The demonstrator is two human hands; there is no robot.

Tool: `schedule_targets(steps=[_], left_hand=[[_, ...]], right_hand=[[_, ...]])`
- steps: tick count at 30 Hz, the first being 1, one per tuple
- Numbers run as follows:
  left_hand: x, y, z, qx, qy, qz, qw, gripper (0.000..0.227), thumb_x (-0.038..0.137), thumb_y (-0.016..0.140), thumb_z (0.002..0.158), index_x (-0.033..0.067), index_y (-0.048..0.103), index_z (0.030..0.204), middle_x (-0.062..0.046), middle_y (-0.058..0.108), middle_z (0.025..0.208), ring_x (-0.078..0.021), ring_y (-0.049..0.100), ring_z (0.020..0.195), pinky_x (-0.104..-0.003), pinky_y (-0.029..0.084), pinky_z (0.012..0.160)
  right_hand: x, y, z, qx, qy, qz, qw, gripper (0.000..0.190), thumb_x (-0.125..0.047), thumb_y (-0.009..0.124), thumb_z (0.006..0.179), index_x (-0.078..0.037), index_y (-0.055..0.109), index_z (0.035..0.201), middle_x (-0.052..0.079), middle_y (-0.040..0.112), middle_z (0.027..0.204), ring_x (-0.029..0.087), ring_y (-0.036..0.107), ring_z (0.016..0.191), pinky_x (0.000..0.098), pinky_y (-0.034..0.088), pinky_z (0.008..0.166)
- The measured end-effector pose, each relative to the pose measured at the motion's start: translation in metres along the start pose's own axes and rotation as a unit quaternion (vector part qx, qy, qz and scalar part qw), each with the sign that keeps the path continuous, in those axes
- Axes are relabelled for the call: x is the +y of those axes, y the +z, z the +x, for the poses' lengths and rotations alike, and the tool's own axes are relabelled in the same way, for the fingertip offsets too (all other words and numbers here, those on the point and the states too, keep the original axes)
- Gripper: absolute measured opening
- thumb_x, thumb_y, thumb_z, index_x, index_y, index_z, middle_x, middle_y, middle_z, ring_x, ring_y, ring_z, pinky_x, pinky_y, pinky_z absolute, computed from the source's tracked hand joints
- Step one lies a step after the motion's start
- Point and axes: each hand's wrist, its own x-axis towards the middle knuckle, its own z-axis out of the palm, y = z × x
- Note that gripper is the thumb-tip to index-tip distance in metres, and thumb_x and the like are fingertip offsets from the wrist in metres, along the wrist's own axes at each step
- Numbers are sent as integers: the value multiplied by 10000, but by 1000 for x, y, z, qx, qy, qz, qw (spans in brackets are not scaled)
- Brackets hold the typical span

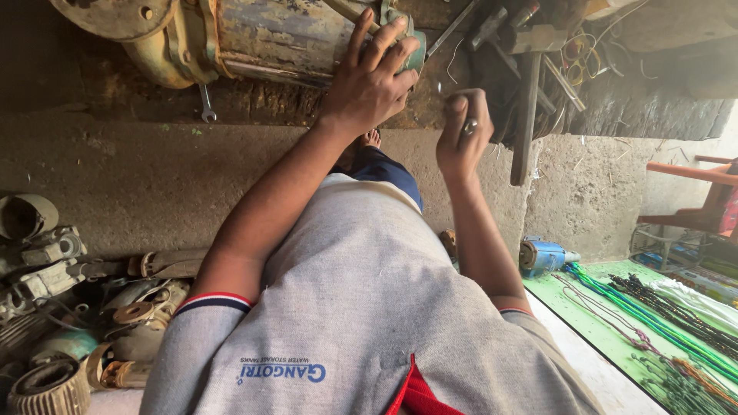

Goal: The person uses a hammer and wrench to adjust and secure a cylindrical motor component on the floor. They repeatedly tap the motor housing and tighten bolts while handling the motor and tools.

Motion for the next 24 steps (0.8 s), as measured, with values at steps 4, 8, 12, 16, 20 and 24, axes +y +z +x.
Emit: schedule_targets(steps=[4,8,12,16,20,24], left_hand=[[-3,2,-1,2,6,-24,1000,344,274,843,874,199,681,1168,-44,498,1441,-287,267,1545,-578,63,1333],[-7,-2,-4,0,29,-29,999,536,198,861,814,176,588,1275,-33,490,1485,-298,254,1556,-593,63,1332],[-9,-4,-3,-3,31,-37,999,544,171,861,804,182,578,1268,-23,487,1499,-288,249,1559,-584,73,1328],[-11,-7,-2,9,35,-64,997,518,195,870,843,153,577,1268,-27,481,1496,-294,236,1570,-604,65,1333],[-9,-4,0,6,35,-70,997,511,210,869,849,141,581,1266,-33,481,1493,-299,237,1565,-608,60,1324],[-9,-7,-2,-3,33,-57,998,504,201,861,845,145,584,1263,-25,478,1499,-292,230,1568,-602,58,1330]], right_hand=[[12,5,-8,-45,-108,-79,990,230,-187,480,1197,-16,598,1097,165,618,1037,304,642,867,381,536,763],[23,17,-4,-102,3,-83,991,286,-260,602,1100,9,687,1055,127,638,909,243,628,717,355,506,651],[36,36,4,-129,233,72,961,381,-354,610,1073,-3,734,991,29,736,777,96,652,701,299,515,643],[43,39,11,-150,298,157,929,389,-349,688,1042,29,759,983,33,716,815,93,538,683,296,430,600],[44,27,12,-178,252,149,939,322,-303,711,1028,17,752,1014,38,743,844,106,599,712,281,476,631],[37,27,9,-138,46,-21,989,294,-291,674,1040,-9,749,1000,71,770,843,140,759,744,306,576,667]])
